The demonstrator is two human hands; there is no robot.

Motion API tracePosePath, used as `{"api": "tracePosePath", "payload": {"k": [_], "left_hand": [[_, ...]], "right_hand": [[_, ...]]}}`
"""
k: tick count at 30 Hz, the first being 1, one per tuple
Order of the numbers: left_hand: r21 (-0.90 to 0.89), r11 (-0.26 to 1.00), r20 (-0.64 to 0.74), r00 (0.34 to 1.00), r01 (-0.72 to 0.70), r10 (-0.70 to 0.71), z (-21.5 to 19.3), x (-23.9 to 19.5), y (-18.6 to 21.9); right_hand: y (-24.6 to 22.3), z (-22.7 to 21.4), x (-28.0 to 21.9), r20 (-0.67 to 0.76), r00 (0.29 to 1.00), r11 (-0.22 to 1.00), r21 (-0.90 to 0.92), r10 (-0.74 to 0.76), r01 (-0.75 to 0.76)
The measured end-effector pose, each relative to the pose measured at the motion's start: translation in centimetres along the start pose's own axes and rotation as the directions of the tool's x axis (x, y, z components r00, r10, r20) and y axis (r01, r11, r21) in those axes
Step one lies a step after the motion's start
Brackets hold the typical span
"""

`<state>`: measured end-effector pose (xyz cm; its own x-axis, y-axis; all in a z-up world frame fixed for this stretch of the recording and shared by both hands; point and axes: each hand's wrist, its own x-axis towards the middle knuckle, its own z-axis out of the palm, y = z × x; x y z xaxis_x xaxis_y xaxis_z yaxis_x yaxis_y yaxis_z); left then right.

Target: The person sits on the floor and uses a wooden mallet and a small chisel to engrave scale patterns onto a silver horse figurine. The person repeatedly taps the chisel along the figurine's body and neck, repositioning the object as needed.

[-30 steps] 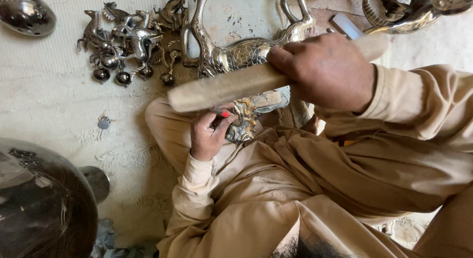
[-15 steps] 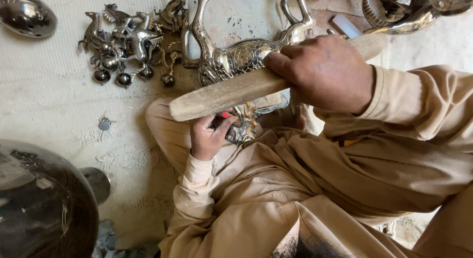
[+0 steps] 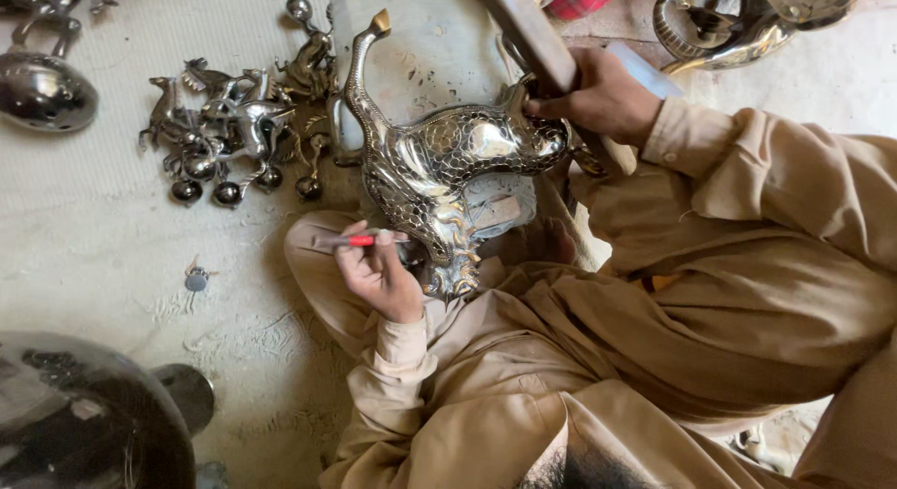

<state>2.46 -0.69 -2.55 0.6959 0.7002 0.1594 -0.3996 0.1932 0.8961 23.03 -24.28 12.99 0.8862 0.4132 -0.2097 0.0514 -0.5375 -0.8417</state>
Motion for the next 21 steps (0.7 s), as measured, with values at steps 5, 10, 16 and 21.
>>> {"api": "tracePosePath", "payload": {"k": [5, 10, 16, 21], "left_hand": [[0.011, 0.983, 0.005, 0.984, -0.181, 0.181, -0.3, 1.5, -0.1], [0.067, 0.981, -0.074, 0.979, -0.182, 0.187, -0.3, 3.1, -1.2], [0.188, 0.945, -0.028, 0.960, -0.269, 0.279, -0.9, 1.3, -2.4], [0.204, 0.933, 0.092, 0.954, -0.298, 0.284, -1.0, 1.4, -2.0]], "right_hand": [[1.2, 1.1, 2.9, -0.225, 0.974, 0.994, 0.112, 0.016, 0.009], [0.6, 1.1, 5.5, -0.183, 0.962, 0.978, 0.004, -0.203, 0.208], [-0.6, 1.7, 8.1, -0.079, 0.896, 0.896, 0.048, -0.438, 0.442], [-3.0, 0.2, 5.7, -0.017, 0.970, 0.942, -0.241, -0.244, 0.233]]}}
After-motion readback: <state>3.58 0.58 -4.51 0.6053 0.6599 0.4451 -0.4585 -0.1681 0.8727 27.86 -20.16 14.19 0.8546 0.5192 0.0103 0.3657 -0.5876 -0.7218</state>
